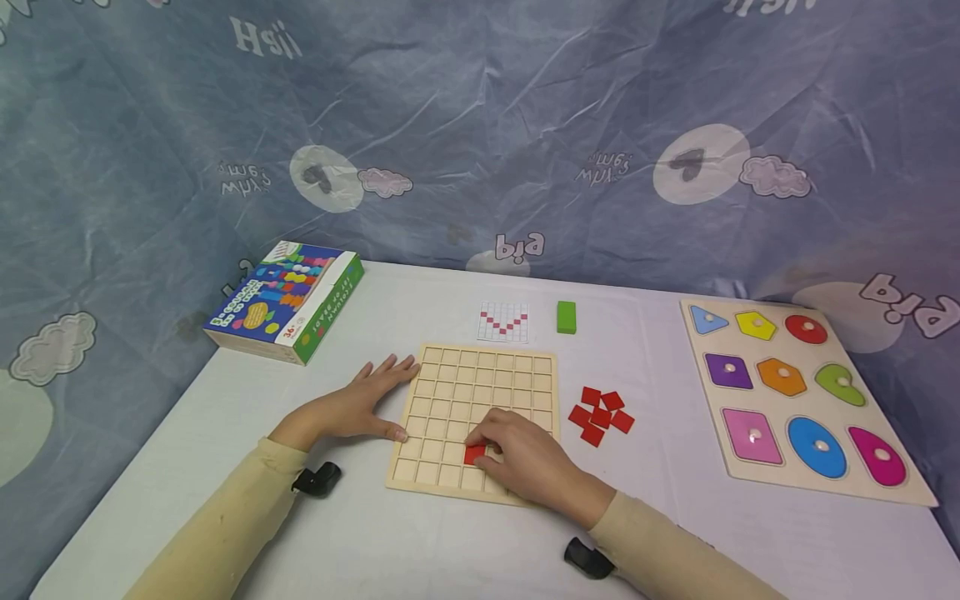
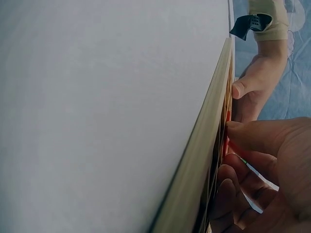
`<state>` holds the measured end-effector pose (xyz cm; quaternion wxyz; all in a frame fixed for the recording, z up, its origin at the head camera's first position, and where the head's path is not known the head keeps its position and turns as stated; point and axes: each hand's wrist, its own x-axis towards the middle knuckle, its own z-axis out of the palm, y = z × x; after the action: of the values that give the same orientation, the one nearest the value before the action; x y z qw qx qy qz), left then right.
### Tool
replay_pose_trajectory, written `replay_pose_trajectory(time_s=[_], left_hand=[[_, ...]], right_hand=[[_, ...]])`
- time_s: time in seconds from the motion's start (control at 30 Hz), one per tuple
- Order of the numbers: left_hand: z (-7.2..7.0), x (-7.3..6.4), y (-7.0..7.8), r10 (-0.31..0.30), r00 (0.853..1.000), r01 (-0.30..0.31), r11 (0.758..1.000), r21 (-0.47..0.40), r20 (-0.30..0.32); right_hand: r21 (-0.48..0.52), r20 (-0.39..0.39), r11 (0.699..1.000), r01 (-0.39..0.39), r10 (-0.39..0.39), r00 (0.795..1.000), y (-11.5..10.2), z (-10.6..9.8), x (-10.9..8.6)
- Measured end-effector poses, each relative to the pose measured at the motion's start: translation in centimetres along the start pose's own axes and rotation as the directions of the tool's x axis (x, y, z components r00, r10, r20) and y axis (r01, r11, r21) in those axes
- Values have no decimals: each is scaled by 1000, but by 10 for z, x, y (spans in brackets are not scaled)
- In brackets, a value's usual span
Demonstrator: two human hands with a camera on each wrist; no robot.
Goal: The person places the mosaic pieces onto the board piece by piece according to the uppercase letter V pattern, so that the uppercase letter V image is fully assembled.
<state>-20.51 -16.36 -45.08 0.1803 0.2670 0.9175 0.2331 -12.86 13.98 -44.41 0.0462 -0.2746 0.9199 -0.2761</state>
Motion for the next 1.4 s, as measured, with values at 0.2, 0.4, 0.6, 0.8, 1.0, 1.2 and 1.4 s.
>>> replay_pose_trajectory(time_s=[0.2,0.4,0.6,0.8,1.0,1.2,1.4], left_hand=[[0,1,0,-6,1000,6,1000,6,4],[0,0,0,-6,1000,6,1000,11,3],[-1,0,2,-1,1000,1,1000,8,2],[-2,-1,4,-2,1000,2,1000,3,6],[-3,-1,4,1,1000,-1,1000,8,5],[-3,-1,4,5,1000,-5,1000,-2,5],[-2,-1,2,-6,1000,6,1000,4,5]], right_hand=[[3,4,1000,-12,12,1000,-1,-1,0],[21,9,1000,-14,14,1000,-2,-4,-2],[43,-3,999,-10,10,1000,0,-7,-5],[43,-25,999,-24,25,999,5,-12,-11],[31,-57,999,-27,28,998,11,-18,-19],[64,-63,996,-61,65,996,17,-24,-29],[76,-96,995,-59,67,993,25,-30,-38]])
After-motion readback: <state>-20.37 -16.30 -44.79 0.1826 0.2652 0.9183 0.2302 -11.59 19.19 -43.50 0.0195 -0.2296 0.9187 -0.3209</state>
